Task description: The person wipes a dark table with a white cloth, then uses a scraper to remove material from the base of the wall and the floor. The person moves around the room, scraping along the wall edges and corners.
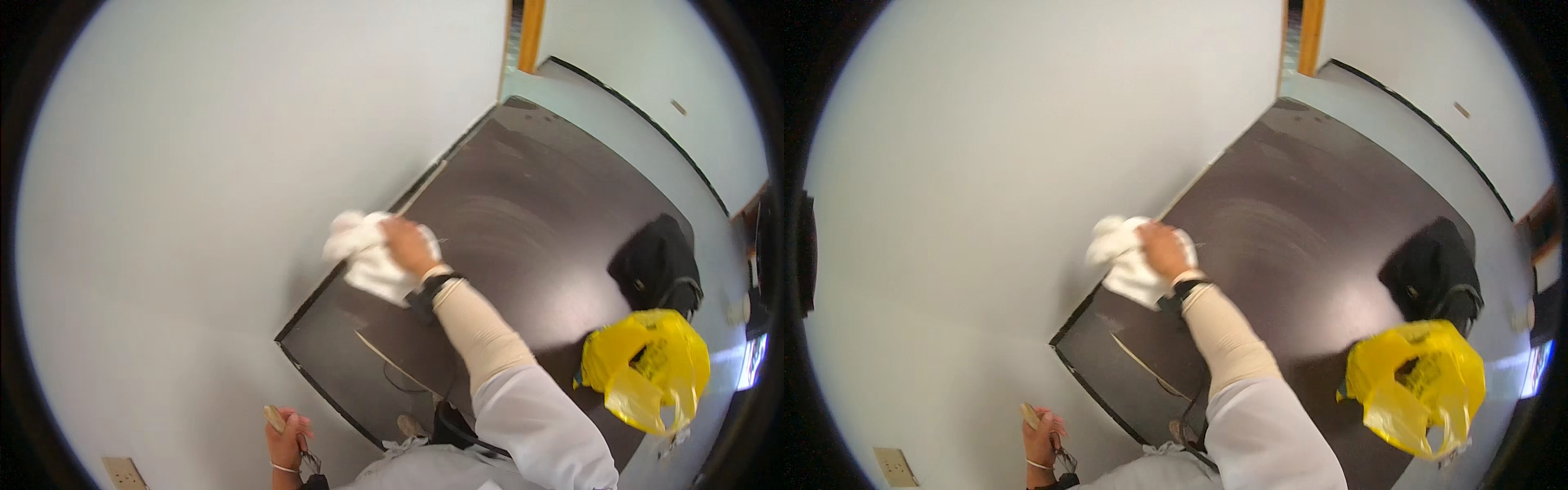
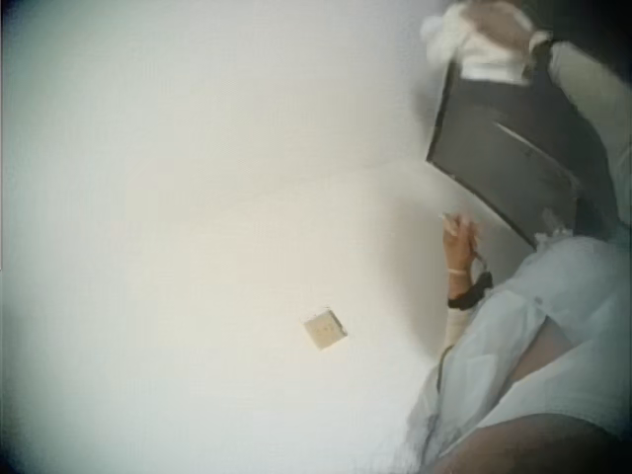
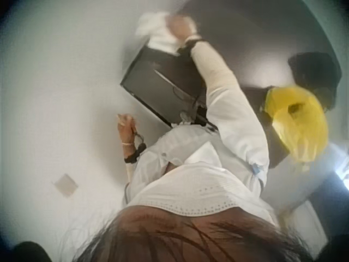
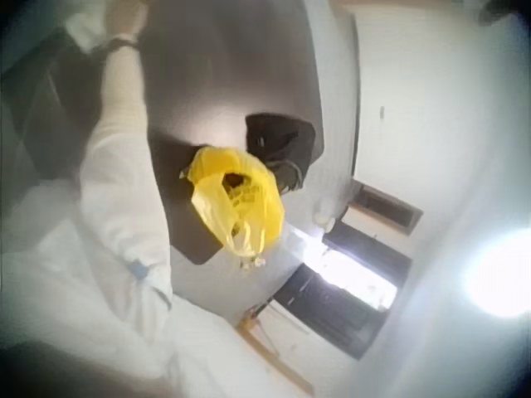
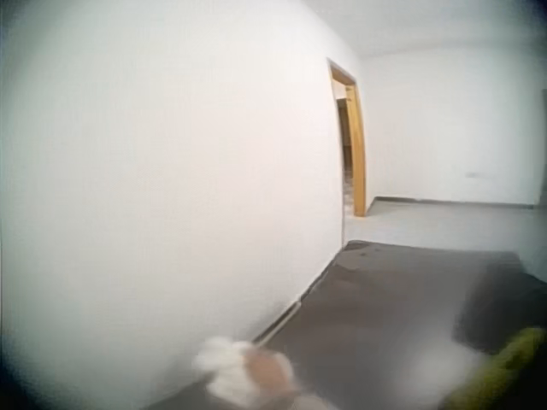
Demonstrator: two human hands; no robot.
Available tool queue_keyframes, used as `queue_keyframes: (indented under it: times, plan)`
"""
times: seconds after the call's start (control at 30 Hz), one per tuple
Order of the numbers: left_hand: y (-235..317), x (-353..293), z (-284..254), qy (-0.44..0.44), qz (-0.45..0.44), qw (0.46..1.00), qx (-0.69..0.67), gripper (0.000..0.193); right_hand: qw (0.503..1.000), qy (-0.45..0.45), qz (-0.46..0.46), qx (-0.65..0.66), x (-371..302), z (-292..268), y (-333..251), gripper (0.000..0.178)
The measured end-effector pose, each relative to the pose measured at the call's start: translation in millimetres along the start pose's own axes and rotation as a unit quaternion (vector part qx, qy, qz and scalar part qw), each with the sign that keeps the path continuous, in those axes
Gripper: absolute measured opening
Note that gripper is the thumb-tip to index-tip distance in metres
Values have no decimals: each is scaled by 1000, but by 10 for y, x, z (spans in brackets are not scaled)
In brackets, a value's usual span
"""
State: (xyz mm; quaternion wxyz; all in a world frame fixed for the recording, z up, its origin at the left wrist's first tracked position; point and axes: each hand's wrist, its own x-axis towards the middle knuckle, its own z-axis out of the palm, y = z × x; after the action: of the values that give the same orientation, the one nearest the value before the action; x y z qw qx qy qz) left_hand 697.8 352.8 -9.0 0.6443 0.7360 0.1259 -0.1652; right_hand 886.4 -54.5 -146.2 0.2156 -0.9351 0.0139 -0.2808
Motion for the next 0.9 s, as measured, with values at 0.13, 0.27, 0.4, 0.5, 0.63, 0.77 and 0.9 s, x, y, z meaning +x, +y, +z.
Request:
queue_keyframes:
  times: [0.13, 0.27, 0.4, 0.5, 0.63, 0.77, 0.9]
  plan:
    - [66, 74, 2, -50, 23, 998, -4, 17, 989, -120, -28, 85, -815, -214, -1149, 49]
    - [185, 147, 153, -122, 51, 991, -23, 17, 986, -140, -49, 73, -1504, -789, -1324, 59]
    - [229, 135, 223, -198, 74, 977, -23, 18, 985, -165, 33, 26, -2493, -1754, -1347, 70]
    - [306, 113, 230, -243, 70, 967, -27, 18, 980, -134, 138, -51, -3470, -2543, -1525, 69]
    - [437, -4, 287, -294, 64, 954, -13, 18, 905, -42, 318, -277, -4949, -3571, -1761, 52]
    - [604, -113, 356, -333, 76, 940, -4, 19, 682, 63, 613, -395, -6186, -4506, -1912, 39]
    - [672, -236, 426, -329, 89, 940, 5, 19, 536, 121, 701, -455, -6726, -5312, -1783, 35]
